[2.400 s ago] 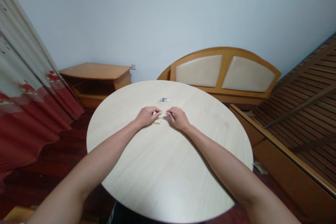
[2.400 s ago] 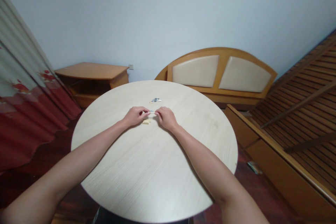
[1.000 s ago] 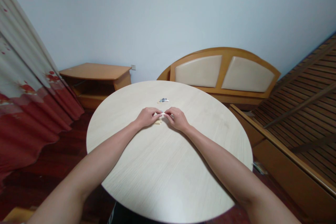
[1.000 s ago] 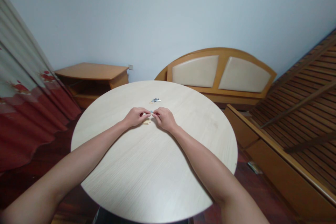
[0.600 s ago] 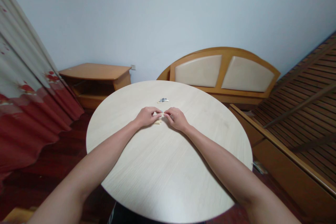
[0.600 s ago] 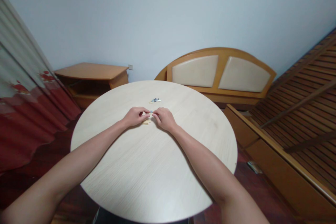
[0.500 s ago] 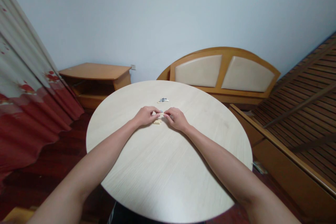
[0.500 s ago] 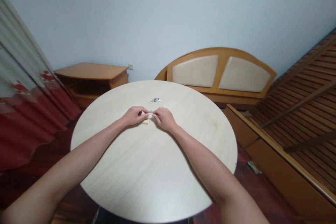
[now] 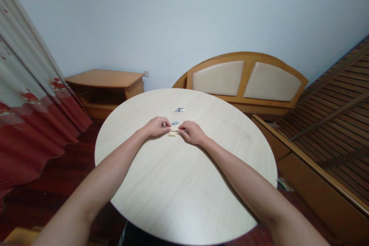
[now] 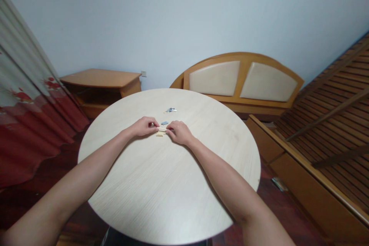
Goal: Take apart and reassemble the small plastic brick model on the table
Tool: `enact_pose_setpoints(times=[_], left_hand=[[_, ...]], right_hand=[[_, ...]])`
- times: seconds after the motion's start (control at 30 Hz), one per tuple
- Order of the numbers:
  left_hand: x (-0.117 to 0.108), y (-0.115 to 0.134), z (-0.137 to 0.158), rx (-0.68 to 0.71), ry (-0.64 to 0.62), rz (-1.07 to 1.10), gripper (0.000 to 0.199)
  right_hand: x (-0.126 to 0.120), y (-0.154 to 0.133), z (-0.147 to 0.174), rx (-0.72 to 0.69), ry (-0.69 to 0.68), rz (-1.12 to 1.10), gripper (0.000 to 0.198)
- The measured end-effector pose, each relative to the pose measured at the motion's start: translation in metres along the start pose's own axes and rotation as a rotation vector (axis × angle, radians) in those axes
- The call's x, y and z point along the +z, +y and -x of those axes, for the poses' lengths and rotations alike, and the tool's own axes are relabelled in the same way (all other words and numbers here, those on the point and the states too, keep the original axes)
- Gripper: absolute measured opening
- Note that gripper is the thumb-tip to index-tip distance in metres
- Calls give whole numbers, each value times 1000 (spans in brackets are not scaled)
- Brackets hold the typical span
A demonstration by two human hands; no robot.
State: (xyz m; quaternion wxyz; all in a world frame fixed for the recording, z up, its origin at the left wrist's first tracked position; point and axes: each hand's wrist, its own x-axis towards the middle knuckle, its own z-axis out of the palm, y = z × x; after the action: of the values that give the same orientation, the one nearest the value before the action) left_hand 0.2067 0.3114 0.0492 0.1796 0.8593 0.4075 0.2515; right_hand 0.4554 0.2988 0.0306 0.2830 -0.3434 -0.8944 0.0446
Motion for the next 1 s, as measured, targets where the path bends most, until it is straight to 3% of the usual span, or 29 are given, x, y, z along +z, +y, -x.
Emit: enact_pose_setpoints(times=[0.4,1.0], left_hand=[[-5,-13,2,-83,-101,108,28],[-3,-20,2,-91,-174,159,29]], right_hand=[[0,1,0,4,-34,4,12],[-2,0,0,10,-40,-2,12]])
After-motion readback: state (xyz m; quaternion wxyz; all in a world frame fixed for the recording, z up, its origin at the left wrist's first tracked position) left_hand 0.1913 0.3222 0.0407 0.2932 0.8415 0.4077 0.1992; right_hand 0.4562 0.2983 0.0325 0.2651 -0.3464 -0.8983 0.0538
